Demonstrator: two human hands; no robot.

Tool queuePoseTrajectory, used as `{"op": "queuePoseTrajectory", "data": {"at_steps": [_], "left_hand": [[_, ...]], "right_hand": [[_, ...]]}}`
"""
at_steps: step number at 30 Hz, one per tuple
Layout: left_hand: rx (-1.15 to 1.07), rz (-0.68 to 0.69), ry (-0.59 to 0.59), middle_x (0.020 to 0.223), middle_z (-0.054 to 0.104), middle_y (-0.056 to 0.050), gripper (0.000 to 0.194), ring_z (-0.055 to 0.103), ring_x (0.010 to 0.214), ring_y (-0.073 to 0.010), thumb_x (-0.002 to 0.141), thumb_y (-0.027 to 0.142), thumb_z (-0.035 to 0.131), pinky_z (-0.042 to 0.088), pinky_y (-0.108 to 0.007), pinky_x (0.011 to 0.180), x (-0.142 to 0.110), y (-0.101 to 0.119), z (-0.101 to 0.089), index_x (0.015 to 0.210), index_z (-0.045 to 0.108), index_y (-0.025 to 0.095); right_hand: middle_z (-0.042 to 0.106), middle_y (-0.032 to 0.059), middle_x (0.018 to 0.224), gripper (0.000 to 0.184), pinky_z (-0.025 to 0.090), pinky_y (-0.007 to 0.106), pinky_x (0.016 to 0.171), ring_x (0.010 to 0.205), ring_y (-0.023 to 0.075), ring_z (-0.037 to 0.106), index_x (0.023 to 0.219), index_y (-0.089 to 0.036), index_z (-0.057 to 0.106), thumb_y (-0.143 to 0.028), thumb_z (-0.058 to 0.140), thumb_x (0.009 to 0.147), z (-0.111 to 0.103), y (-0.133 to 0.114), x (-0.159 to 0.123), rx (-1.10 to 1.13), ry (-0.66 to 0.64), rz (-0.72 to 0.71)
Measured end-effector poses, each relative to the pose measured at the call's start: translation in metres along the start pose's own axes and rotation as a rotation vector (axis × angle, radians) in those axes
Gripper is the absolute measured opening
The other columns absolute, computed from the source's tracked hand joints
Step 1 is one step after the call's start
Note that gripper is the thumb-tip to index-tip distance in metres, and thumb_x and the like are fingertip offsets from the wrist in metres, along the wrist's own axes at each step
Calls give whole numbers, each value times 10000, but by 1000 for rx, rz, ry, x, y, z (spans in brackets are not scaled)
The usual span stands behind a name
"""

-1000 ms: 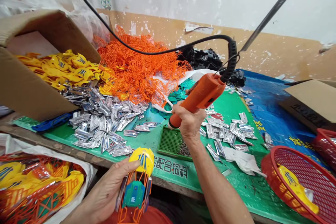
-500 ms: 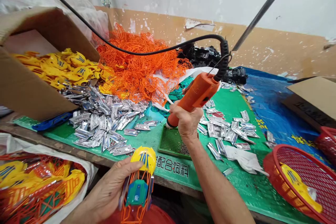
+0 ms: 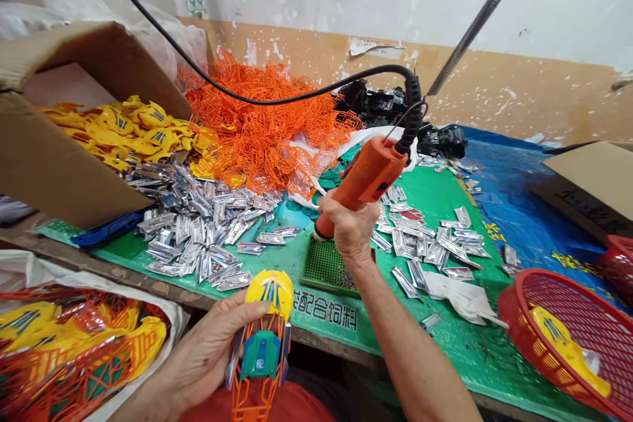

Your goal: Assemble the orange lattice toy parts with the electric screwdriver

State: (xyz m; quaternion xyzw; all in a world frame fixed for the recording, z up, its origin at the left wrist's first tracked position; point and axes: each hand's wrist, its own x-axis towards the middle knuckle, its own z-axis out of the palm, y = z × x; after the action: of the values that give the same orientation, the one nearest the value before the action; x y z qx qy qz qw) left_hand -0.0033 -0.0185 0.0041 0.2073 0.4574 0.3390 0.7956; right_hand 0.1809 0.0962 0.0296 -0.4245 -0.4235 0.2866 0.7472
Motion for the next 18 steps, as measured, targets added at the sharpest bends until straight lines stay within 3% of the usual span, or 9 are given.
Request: {"op": "queuePoseTrajectory", "data": {"at_steps": [4,9,14,18], "left_hand": [[-32,-14,0,688,682,-59,295,580,518,-114,647,295,797,470,-216,488,3,-2,0,853,700,107],[-83,-2,20,737,698,-79,321,604,540,-127,639,286,791,482,-221,497,5,-4,1,879,697,94],[-127,-5,43,694,699,-73,265,623,542,-145,618,254,781,495,-230,503,4,-2,5,824,696,109],[-164,1,55,693,698,-72,238,621,545,-139,619,232,771,506,-233,519,5,-3,6,807,700,104]], "right_hand": [[604,-57,542,226,450,303,501,447,134,538,795,-171,618,-172,707,587,-1,-6,3,64,-2,-10],[596,-56,567,328,470,308,489,455,140,544,886,-193,630,-131,697,571,-5,-40,2,215,-18,7],[599,-24,587,272,505,326,573,543,149,550,872,-234,657,-111,628,631,-9,-78,-25,288,-169,52],[617,-16,657,323,527,331,638,592,139,555,987,-268,653,-139,656,691,-11,-87,-50,373,-321,126]]}}
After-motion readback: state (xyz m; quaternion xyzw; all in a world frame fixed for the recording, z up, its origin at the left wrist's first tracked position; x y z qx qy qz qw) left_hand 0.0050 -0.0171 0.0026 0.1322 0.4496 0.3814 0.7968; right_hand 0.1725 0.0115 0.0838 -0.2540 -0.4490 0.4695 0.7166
